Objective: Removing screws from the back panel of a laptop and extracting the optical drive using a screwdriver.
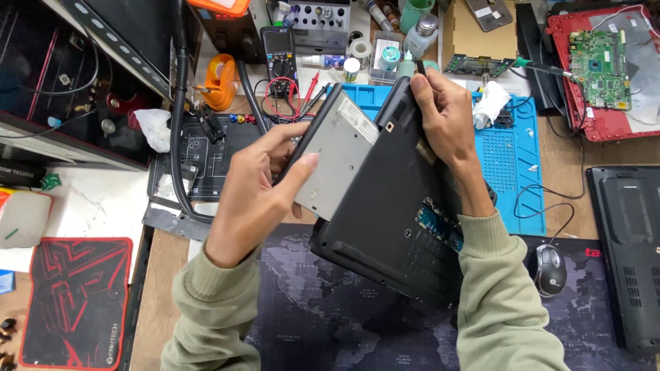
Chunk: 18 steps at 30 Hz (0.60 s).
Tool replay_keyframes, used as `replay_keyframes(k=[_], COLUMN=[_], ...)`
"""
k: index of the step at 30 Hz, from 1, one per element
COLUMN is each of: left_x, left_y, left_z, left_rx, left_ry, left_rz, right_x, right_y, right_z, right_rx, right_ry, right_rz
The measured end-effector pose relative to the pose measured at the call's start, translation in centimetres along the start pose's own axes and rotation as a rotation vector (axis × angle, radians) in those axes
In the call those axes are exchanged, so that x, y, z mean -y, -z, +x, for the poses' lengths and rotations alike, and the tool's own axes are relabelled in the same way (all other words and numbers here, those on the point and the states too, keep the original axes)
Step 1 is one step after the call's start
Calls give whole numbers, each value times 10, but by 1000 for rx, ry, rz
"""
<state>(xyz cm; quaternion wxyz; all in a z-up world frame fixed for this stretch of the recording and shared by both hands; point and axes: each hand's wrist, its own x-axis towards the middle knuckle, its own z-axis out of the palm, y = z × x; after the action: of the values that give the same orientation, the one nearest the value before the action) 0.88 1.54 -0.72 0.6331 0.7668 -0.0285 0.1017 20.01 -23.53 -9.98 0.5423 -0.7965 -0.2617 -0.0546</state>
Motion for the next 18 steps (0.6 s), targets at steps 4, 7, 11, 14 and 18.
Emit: replay_keyframes(k=[4,7,11,14,18], left_x=[-26,-22,-21,-13,-5], left_y=[-5,-7,-6,-11,-11], left_z=[-1,-3,-5,-5,-2], left_rx=[-17,-71,-121,-144,-147], left_ry=[176,175,164,89,2], left_rz=[18,100,90,100,107], right_x=[39,40,45,39,35], right_y=[-6,-10,-11,-11,-10], right_z=[-2,-3,1,-1,0], right_rx=[36,56,74,77,74], right_ry=[-1,-18,-28,-32,-25], right_rz=[28,40,29,30,33])
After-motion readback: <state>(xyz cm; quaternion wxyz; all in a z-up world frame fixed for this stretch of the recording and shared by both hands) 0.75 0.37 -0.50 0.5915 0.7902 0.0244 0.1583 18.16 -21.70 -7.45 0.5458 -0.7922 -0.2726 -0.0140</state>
